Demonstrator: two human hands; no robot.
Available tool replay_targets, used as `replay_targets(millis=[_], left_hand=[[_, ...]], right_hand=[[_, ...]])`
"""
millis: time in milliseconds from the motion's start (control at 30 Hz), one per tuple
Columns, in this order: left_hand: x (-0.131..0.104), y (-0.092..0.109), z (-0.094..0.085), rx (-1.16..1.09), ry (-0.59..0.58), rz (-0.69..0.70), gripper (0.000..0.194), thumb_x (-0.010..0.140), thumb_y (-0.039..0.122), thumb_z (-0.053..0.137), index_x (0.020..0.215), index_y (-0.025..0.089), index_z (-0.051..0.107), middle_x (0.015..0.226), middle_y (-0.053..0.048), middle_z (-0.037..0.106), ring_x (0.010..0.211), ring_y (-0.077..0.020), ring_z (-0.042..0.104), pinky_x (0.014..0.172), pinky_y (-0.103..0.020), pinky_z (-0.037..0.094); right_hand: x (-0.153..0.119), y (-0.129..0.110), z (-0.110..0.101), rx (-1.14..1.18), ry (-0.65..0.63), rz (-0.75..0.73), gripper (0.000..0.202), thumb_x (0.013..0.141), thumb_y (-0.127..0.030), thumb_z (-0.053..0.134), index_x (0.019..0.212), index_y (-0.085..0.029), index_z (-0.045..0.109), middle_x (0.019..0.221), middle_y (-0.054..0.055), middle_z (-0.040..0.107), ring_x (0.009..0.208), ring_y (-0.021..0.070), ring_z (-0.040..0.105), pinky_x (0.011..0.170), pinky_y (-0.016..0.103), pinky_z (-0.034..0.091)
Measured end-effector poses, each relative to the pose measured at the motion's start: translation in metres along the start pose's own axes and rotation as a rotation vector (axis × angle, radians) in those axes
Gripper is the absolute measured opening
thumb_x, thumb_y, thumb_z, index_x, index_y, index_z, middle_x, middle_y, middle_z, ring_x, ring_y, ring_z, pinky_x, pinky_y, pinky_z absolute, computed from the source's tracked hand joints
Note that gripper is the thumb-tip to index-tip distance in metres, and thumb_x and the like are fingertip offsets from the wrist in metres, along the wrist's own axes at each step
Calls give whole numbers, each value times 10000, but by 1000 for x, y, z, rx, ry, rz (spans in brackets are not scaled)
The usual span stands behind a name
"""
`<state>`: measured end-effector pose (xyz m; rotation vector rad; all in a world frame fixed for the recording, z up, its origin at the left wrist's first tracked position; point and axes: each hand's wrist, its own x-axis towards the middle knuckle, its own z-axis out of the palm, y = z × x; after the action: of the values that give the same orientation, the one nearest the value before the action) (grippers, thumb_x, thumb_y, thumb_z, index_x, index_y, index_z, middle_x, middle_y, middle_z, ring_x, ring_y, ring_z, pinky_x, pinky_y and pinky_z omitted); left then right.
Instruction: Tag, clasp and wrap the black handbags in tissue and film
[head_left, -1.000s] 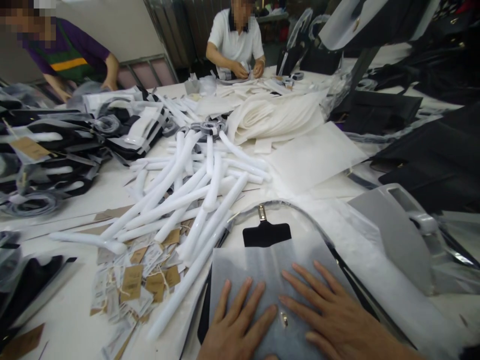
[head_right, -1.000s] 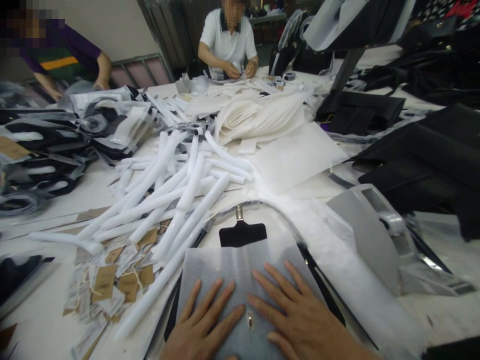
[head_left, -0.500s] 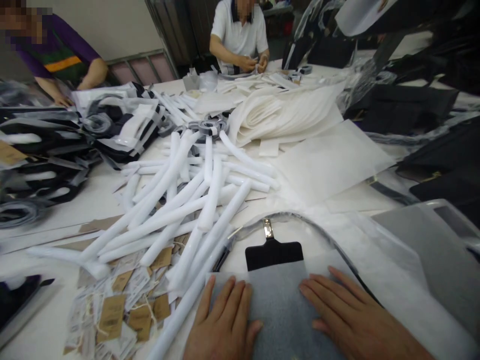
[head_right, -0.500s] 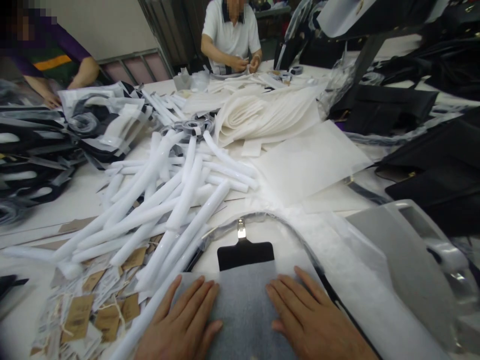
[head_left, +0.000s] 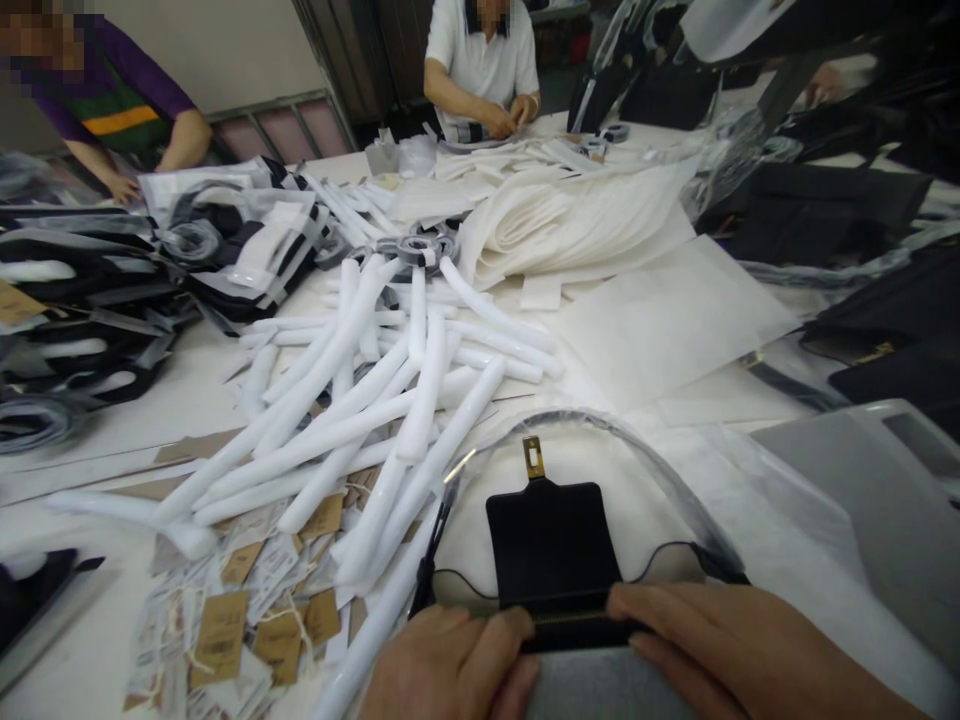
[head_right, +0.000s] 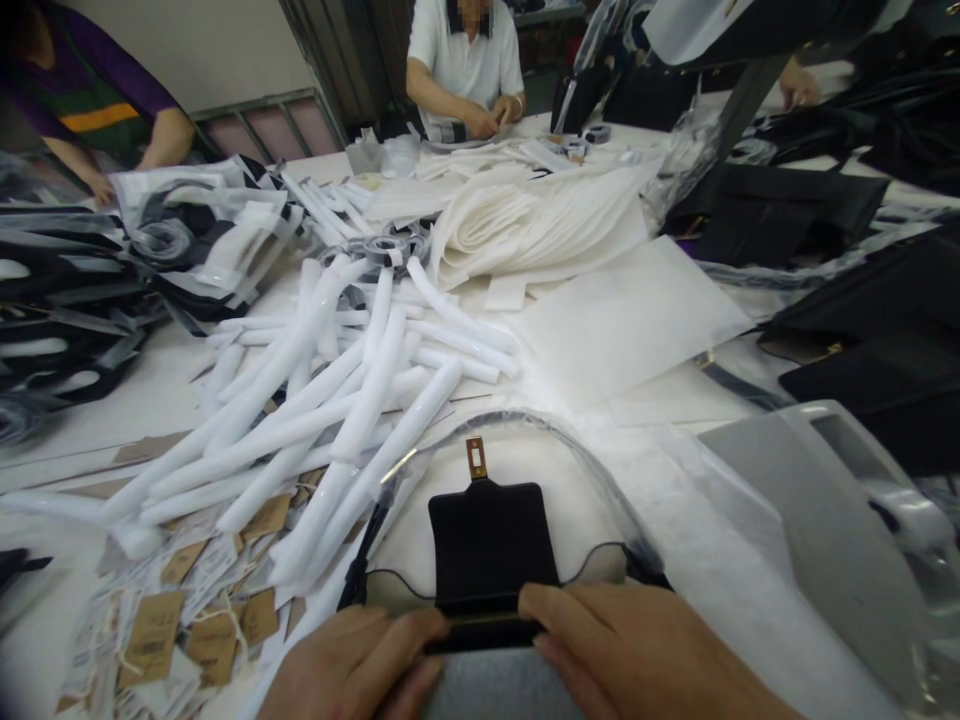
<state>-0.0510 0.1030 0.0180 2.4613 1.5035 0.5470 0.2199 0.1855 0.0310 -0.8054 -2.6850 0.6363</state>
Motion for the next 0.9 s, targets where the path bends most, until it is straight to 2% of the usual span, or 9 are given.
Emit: replay_targets(millis=[133, 267, 333, 400, 467, 533, 667, 767, 900], left_hand=[[3, -5, 25, 91, -117, -93, 215, 989, 263, 427, 1181, 229, 517, 730, 35, 685, 583, -168, 680, 507, -266, 504], [6, -7, 35, 206, -139, -112, 237, 913, 197, 534, 1150, 212, 532, 821, 18, 689, 563, -172, 651, 479, -287, 489], [10, -3, 35, 241, -123, -80, 166, 918, 153, 514, 1062, 219, 568, 944, -5, 706, 668, -179, 674, 557, -293, 524], [13, 2, 36, 249, -31, -2, 172, 957, 142, 450, 989, 219, 600, 1047, -18, 710, 865, -196, 690, 749, -317, 557], [10, 7, 39, 247, 78, 74, 260, 998, 149, 381, 984, 212, 634, 1048, -20, 717, 941, -190, 672, 889, -330, 529], [1, 10, 44, 253, 120, 107, 315, 1010, 128, 354, 1031, 197, 661, 1026, -19, 726, 899, -169, 667, 906, -306, 512], [-25, 9, 48, 313, 117, 193, 325, 1042, 274, 400, 1218, 184, 658, 1137, -26, 725, 1071, -203, 651, 1007, -322, 475], [-37, 10, 46, 414, 34, 248, 500, 1006, 476, 457, 1458, 265, 484, 1330, -61, 643, 1220, -289, 585, 1051, -413, 441], [-38, 18, 47, 399, 6, 165, 697, 931, 601, 533, 1546, 384, 287, 1468, -130, 516, 1335, -373, 483, 1044, -509, 416]], right_hand=[[9, 10, 23, -69, -108, 91, 414, 914, -119, 437, 1306, -236, 499, 991, 11, 750, 592, 168, 696, 472, 292, 462], [17, 17, 41, -189, -196, 116, 305, 835, -70, 478, 1078, -226, 576, 951, 9, 680, 489, 139, 613, 395, 287, 362], [18, 16, 44, -249, -165, 69, 292, 830, -30, 460, 1004, -225, 591, 972, 18, 675, 543, 145, 618, 458, 285, 421], [17, 12, 43, -269, -39, -11, 314, 865, -11, 426, 1007, -219, 614, 1032, 42, 692, 762, 195, 675, 672, 327, 528], [13, 6, 38, -248, 72, -117, 303, 928, -42, 404, 1008, -210, 644, 1039, 56, 715, 918, 221, 667, 854, 375, 533], [4, 1, 33, -219, 112, -178, 308, 976, -83, 391, 1019, -202, 672, 1005, 55, 741, 911, 200, 668, 891, 337, 532], [-21, -9, 25, -228, 51, -126, 377, 1005, -344, 491, 1322, -173, 603, 1230, 92, 716, 1125, 242, 647, 971, 352, 530], [-36, -14, 27, -252, -62, -118, 717, 924, -559, 578, 1506, -171, 423, 1468, 111, 541, 1317, 302, 528, 1035, 440, 499], [-46, -13, 37, -247, -84, -77, 776, 929, -529, 583, 1569, -210, 282, 1572, 104, 392, 1415, 312, 416, 1126, 499, 397]])
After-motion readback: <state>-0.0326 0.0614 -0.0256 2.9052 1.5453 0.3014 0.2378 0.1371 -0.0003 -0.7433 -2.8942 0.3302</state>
